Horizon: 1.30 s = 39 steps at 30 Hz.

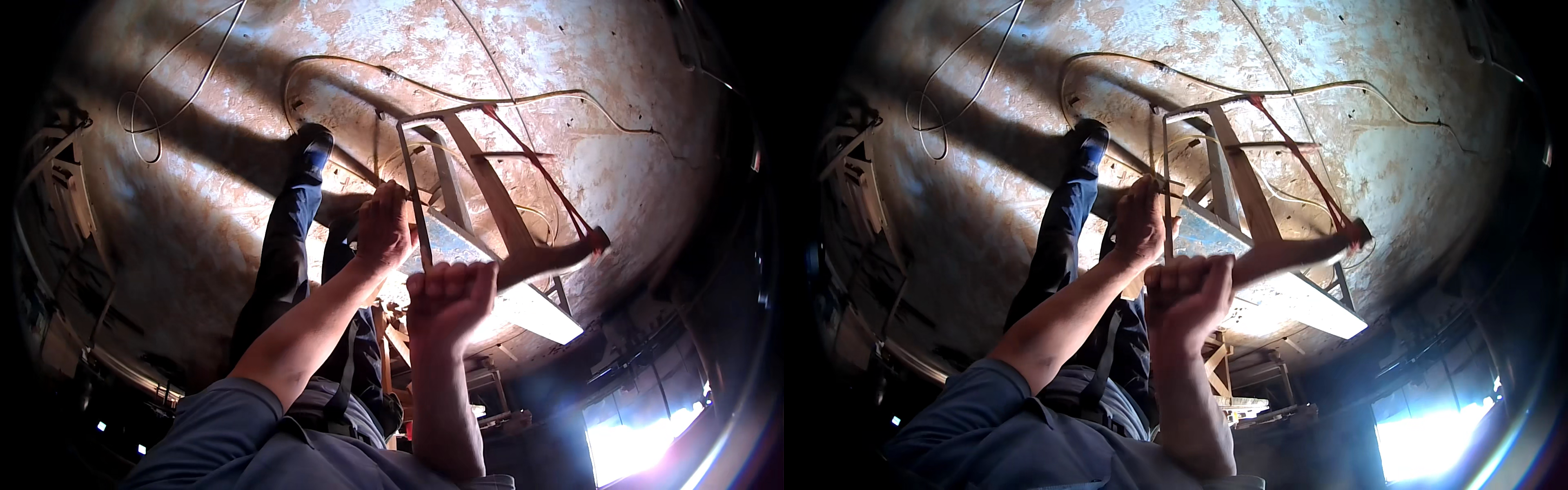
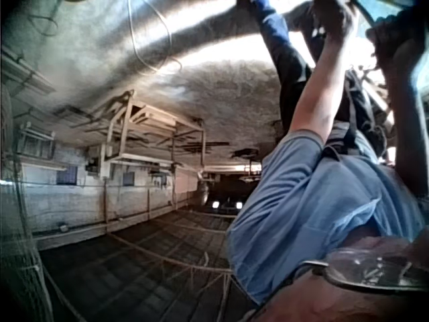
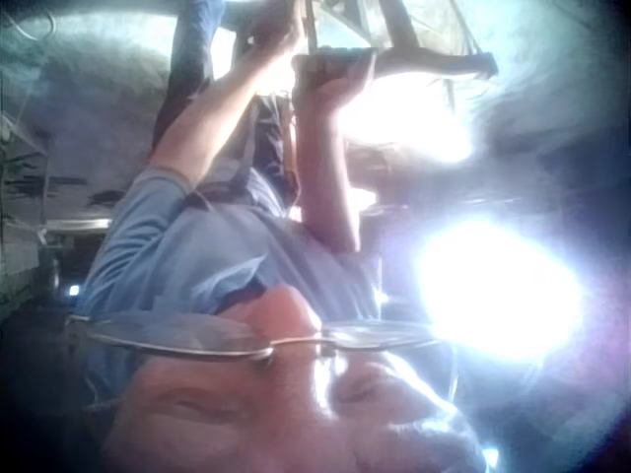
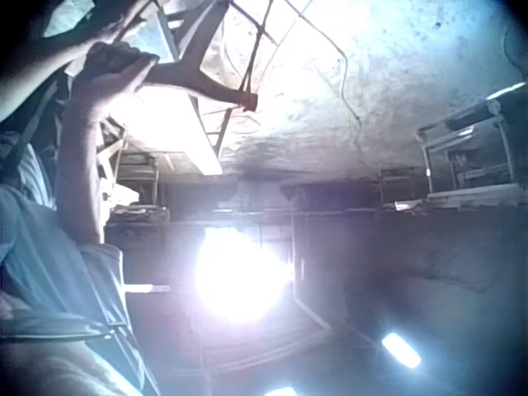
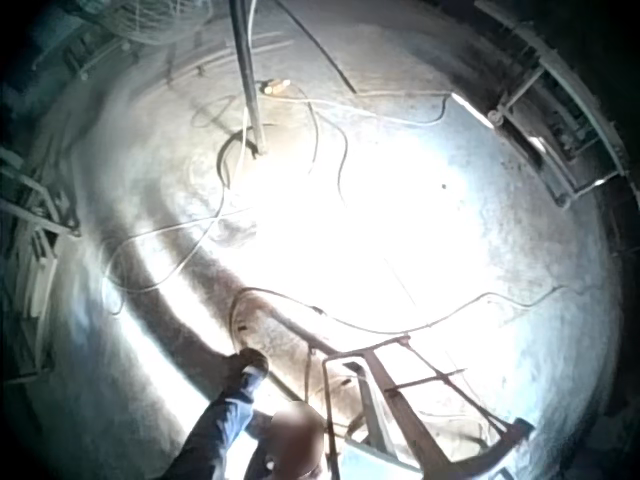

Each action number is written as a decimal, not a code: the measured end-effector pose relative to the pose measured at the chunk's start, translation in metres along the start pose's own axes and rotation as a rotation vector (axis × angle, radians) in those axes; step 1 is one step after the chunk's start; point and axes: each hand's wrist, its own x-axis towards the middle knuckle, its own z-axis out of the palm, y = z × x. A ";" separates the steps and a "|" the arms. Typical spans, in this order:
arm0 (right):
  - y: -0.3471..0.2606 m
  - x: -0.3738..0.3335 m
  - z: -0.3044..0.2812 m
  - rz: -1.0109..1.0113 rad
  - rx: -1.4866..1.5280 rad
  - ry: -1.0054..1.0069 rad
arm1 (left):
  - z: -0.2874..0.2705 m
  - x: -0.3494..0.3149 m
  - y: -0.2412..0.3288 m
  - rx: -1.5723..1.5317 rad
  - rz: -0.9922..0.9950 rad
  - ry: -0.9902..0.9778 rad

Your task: The person assembles wooden components in a workshop. They use a hammer to drive nails into a wooden frame and a hand saw to cut a small wooden block. The person also handles larger wooden panels and places them on a workbench.

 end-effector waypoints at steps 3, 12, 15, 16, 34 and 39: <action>0.012 0.028 0.017 -0.012 -0.087 0.147 | 0.008 -0.002 -0.007 -0.013 0.047 0.038; 0.000 0.023 0.019 0.038 -0.159 0.132 | 0.000 0.002 -0.003 -0.057 0.039 0.023; 0.000 0.038 0.027 0.066 -0.120 0.111 | 0.003 0.002 -0.004 0.020 0.023 0.022; -0.001 0.039 0.029 0.062 -0.107 0.123 | 0.006 0.000 -0.004 0.026 0.029 0.024; -0.075 -0.018 -0.040 -0.085 -0.470 -0.585 | 0.010 0.000 -0.021 -0.115 0.124 -0.028; -0.078 -0.012 -0.035 -0.066 -0.606 -0.579 | 0.008 0.001 -0.019 -0.065 0.139 -0.011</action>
